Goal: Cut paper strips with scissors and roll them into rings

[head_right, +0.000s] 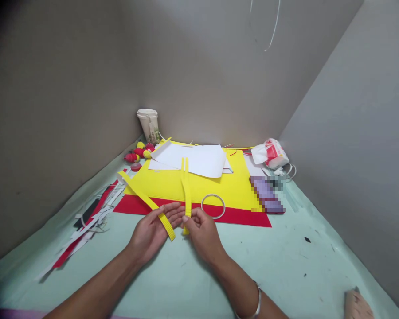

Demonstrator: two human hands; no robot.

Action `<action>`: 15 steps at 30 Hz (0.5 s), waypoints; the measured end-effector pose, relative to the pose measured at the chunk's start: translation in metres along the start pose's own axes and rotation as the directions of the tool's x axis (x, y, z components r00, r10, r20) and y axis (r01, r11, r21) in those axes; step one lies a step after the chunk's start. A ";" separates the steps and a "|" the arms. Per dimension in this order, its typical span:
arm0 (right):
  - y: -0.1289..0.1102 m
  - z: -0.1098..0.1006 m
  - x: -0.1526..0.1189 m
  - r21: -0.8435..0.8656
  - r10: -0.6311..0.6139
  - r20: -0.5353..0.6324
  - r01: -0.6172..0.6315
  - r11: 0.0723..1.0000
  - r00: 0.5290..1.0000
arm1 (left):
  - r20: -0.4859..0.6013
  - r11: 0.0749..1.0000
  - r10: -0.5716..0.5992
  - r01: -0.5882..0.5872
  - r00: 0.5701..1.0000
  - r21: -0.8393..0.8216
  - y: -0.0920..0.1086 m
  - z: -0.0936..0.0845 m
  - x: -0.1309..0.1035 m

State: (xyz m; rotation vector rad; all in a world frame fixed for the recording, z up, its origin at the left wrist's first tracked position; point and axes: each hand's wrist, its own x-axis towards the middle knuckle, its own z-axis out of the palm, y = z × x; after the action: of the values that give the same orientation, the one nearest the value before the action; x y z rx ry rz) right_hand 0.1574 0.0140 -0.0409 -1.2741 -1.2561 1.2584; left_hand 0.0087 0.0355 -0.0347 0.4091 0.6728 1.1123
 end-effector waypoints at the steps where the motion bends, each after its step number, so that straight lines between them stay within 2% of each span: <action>1: 0.001 -0.002 0.002 0.024 0.008 -0.027 -0.008 1.000 1.000 | -0.011 1.000 0.012 -0.012 1.000 0.018 0.000 -0.001 0.000; 6: 0.010 -0.011 0.011 -0.011 0.015 -0.248 -0.018 1.000 0.969 | 0.001 0.985 0.060 -0.059 0.998 0.159 -0.001 -0.003 -0.002; 10: 0.012 -0.011 0.010 -0.145 -0.161 -0.431 0.108 0.983 0.888 | 0.041 0.924 0.132 -0.138 0.990 0.358 -0.006 -0.001 -0.005; 12: 0.011 -0.007 0.005 -0.216 -0.254 -0.413 0.176 0.960 0.875 | 0.075 0.864 0.171 -0.186 0.982 0.467 -0.009 -0.001 -0.007; 15: 0.008 -0.002 -0.003 -0.222 -0.314 -0.210 0.267 0.938 0.926 | 0.164 0.710 0.199 -0.257 0.966 0.656 -0.014 -0.002 -0.013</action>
State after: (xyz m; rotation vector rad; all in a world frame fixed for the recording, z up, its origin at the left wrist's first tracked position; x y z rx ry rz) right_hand 0.1597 0.0102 -0.0486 -1.2740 -1.3505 0.7598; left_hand 0.0133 0.0179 -0.0406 1.1916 0.9692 1.0465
